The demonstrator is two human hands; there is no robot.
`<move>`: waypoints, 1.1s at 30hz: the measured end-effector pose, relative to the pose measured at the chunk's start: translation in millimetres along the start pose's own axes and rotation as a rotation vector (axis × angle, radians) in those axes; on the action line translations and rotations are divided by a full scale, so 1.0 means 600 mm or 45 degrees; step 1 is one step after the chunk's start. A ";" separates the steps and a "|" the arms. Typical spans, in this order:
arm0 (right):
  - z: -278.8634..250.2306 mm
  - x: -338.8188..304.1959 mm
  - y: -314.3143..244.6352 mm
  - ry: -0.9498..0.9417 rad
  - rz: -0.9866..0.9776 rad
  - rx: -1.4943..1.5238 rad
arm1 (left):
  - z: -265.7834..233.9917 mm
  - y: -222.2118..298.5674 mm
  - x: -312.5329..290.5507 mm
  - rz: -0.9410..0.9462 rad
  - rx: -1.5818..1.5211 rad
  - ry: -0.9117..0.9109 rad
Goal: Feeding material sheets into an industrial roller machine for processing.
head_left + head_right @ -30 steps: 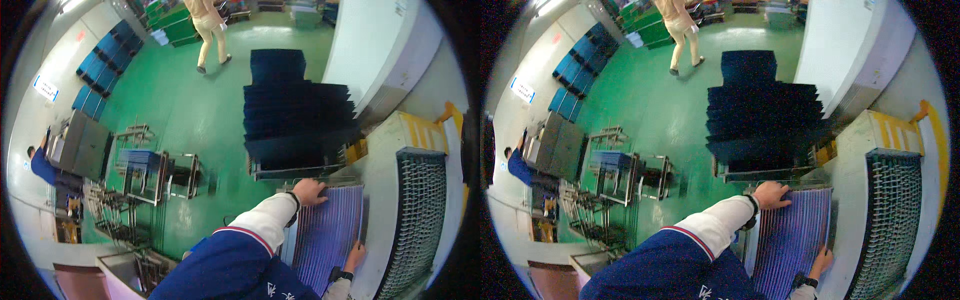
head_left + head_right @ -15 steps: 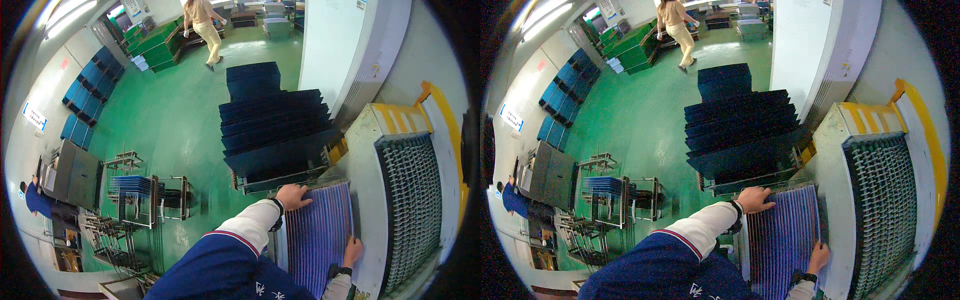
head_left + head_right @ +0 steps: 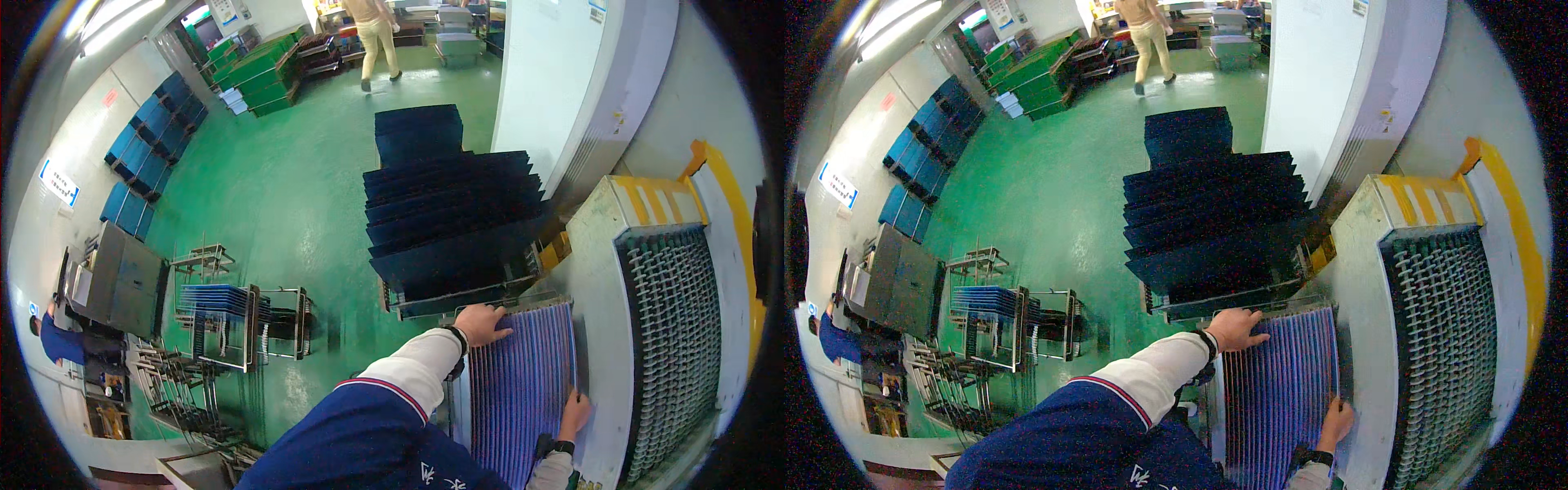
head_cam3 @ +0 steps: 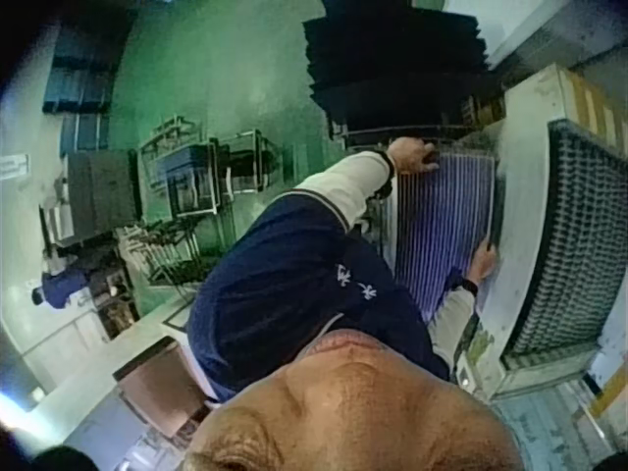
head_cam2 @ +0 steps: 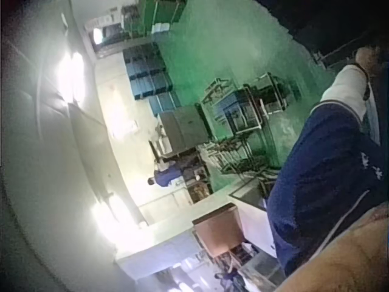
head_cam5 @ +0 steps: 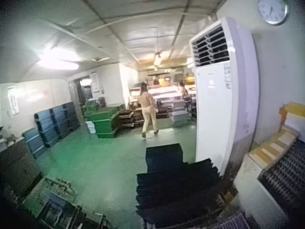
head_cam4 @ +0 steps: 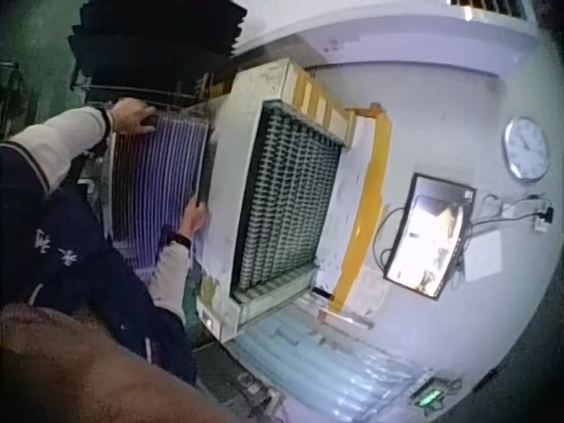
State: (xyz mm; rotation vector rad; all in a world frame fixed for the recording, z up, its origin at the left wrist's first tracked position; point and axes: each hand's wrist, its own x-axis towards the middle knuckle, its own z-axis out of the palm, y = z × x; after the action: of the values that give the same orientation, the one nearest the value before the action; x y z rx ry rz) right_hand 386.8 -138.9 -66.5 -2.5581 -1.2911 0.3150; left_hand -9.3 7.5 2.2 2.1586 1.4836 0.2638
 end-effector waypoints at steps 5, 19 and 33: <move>0.000 0.001 0.001 -0.024 0.026 -0.014 | -0.006 0.005 -0.001 -0.029 -0.011 -0.026; 0.006 0.001 -0.003 -0.010 -0.014 0.032 | -0.010 0.001 -0.002 -0.033 -0.001 -0.042; 0.008 0.011 0.012 -0.028 0.001 -0.097 | -0.001 -0.002 0.002 -0.014 -0.007 -0.055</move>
State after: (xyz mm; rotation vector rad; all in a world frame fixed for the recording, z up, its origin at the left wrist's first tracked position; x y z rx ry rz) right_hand 394.3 -137.1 -73.8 -2.6255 -1.3345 0.3002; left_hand -10.0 9.2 2.2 2.1381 1.4686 0.2163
